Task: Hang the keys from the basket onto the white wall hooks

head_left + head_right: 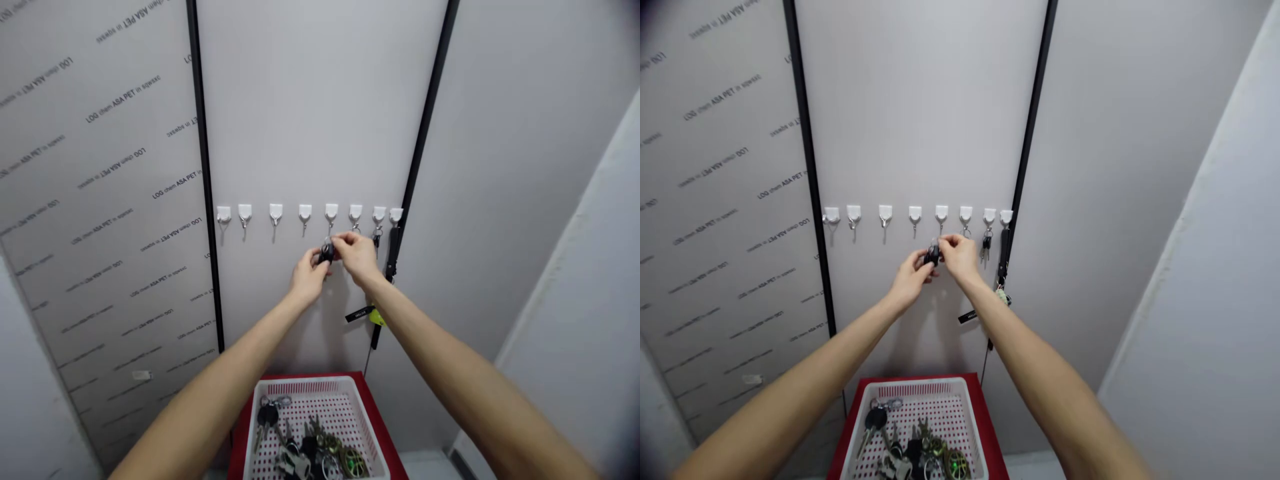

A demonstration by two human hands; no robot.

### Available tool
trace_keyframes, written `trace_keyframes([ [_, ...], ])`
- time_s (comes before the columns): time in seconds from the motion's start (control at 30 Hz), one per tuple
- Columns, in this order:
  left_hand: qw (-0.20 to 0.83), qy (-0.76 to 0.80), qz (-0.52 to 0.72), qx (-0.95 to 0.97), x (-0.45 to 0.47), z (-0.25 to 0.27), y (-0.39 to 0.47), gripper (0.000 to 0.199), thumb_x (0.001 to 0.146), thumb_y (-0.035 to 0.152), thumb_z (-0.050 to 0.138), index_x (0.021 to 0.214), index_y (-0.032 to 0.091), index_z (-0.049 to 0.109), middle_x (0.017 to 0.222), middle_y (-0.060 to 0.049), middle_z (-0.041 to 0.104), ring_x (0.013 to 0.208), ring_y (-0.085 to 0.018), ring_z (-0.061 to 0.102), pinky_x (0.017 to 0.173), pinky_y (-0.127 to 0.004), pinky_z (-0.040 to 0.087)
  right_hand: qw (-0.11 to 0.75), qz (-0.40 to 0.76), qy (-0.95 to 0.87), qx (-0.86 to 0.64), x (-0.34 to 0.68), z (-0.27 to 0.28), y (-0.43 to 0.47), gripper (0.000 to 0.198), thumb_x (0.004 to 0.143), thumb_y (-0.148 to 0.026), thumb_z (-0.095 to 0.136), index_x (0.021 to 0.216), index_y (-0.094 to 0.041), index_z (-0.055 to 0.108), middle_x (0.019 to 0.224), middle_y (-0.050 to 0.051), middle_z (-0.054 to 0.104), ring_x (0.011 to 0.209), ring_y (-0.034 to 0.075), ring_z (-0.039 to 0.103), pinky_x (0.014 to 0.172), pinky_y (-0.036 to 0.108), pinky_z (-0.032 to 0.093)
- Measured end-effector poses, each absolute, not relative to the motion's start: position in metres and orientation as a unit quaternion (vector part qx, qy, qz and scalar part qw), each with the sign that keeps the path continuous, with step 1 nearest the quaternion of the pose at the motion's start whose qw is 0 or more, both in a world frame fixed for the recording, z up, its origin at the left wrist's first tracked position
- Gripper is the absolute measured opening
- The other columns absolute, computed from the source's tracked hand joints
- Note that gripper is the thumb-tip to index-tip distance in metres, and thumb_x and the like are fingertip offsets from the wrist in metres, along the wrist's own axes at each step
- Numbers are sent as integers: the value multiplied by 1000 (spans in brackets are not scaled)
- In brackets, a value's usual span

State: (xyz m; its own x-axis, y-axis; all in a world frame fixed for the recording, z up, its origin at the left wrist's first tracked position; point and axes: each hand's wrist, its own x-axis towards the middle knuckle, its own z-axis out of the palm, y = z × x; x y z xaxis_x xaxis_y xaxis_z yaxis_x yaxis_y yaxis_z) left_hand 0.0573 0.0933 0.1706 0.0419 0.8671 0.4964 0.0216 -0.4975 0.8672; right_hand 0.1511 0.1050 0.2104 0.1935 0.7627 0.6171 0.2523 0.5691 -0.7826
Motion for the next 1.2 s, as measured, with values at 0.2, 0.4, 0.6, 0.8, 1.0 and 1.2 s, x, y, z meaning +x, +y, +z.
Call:
trace_keyframes([
  [0.2,268,392,606,638,67,191,127,34,64,15,44,98,21,41,84,-1,56,67,-10,53,62,-23,40,629,37,-598,-496,153,237,135,17,59,-20,42,62,-11,56,54,2,56,49,10,51,51,23,42],
  [0.4,271,437,565,646,58,177,121,37,62,12,44,98,17,42,89,-5,55,71,-12,53,64,-25,40,554,-27,-634,-539,156,235,131,21,61,-15,41,70,-10,59,59,4,58,58,12,53,62,25,40],
  [0.6,315,446,495,676,13,96,84,28,64,11,40,91,12,47,89,-7,54,69,-10,52,68,-25,40,543,-81,-689,-473,156,165,90,25,63,-15,41,83,-11,55,77,5,57,61,10,50,64,23,39],
  [0.8,343,537,403,657,-27,-8,41,20,68,15,34,81,12,49,79,-6,57,71,-12,53,69,-26,40,226,116,-857,-449,129,14,41,21,65,-15,40,75,-15,58,72,5,59,64,11,51,62,21,38],
  [1.0,210,550,379,713,-33,-38,25,23,69,12,31,82,16,50,83,-4,55,79,-13,49,73,-27,38,100,99,-854,-501,104,-34,39,30,65,-15,38,90,-19,53,87,7,58,80,16,52,67,24,36],
  [1.2,162,537,341,754,-32,-41,23,24,70,13,30,82,16,50,83,-5,54,81,-13,47,73,-26,37,43,79,-838,-539,102,-35,41,24,67,-21,37,77,-14,57,81,12,59,74,20,53,60,26,36],
])
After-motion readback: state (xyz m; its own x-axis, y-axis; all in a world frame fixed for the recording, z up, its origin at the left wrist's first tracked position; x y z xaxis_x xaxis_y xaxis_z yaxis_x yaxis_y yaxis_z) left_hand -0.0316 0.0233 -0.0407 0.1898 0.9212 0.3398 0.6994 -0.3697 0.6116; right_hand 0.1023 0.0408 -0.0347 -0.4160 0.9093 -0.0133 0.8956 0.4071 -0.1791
